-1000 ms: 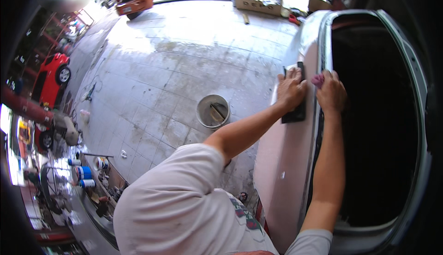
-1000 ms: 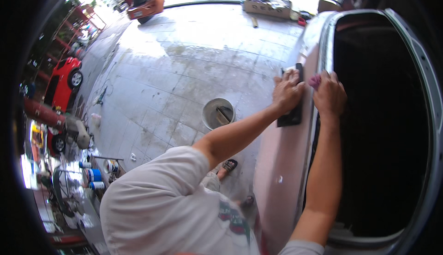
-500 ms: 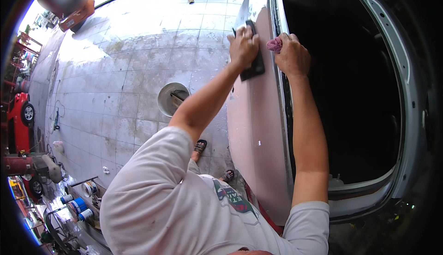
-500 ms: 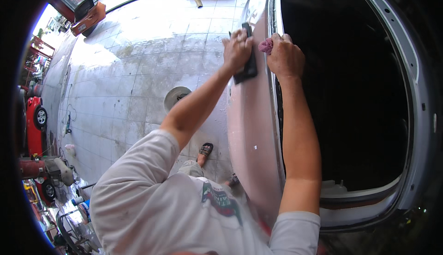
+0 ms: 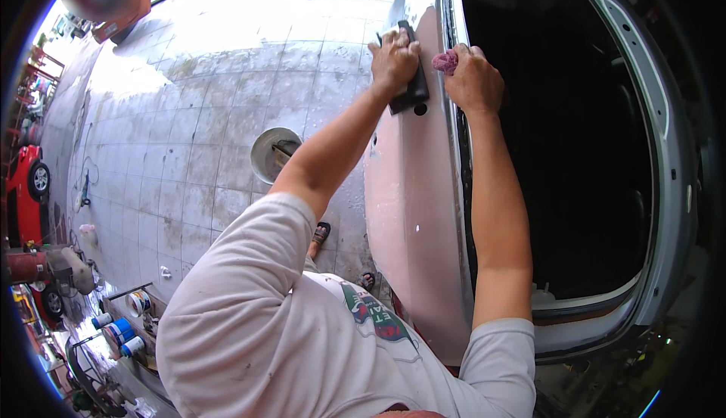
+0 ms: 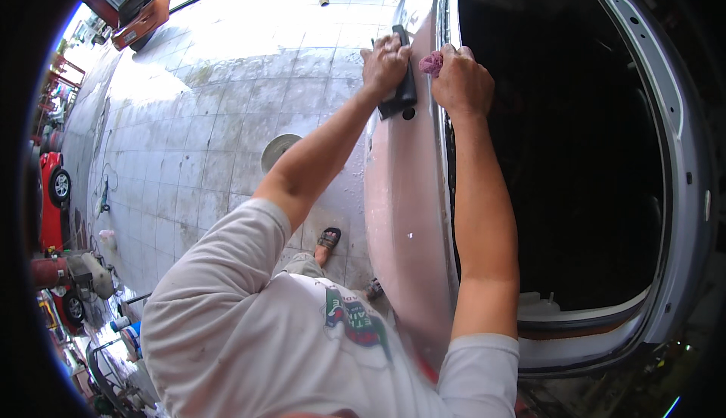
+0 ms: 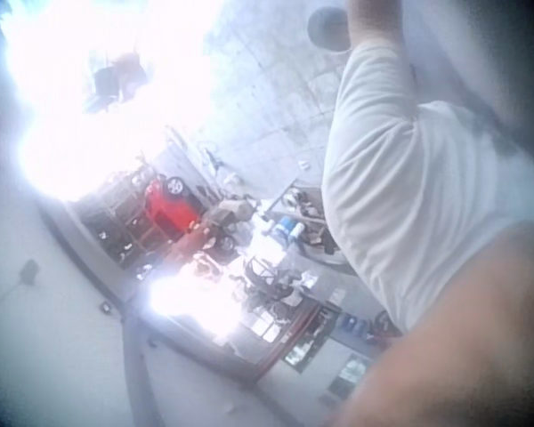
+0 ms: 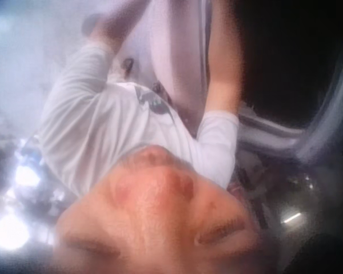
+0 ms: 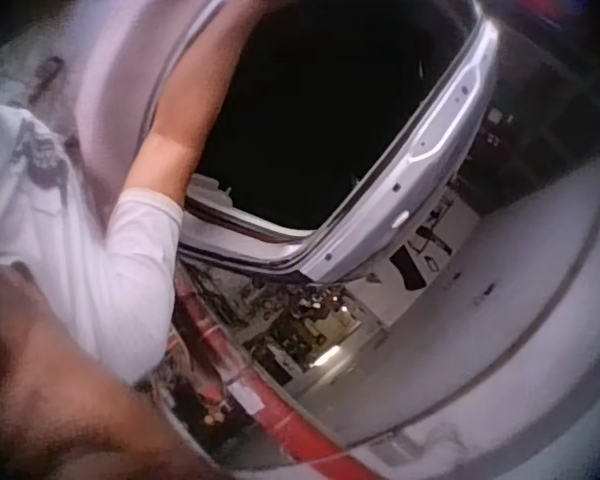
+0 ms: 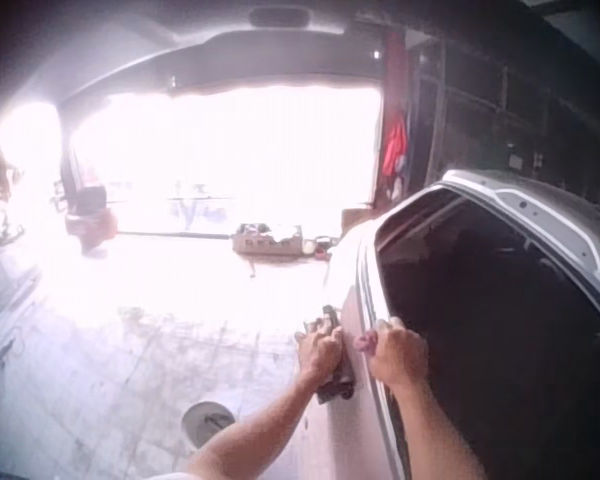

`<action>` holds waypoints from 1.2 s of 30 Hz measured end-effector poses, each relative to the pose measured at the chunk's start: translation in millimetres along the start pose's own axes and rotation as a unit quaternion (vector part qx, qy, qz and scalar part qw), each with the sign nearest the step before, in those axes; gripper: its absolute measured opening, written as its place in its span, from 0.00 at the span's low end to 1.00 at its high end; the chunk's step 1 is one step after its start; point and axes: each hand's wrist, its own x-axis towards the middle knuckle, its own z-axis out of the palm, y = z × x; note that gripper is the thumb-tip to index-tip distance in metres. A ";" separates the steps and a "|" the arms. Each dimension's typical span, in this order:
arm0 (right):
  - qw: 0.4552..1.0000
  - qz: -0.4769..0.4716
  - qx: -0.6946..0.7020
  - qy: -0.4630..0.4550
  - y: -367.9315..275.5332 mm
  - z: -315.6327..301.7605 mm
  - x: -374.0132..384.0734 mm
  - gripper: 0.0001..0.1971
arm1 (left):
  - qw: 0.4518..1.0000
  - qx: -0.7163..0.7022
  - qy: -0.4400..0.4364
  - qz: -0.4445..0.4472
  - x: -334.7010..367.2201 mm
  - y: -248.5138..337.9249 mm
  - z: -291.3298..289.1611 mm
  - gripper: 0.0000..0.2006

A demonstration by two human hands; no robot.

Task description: The person sands the surface of a detached car door using a sanding block and wipes the area with a cloth. The person repeatedly dips the cloth into a bucket of water and continues sanding and wiping the door surface.

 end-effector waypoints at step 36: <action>0.997 0.068 -0.041 -0.012 27.0 7.7 8.0 0.12 | 0.981 -0.188 -0.045 0.022 -118.5 73.7 -79.3 0.30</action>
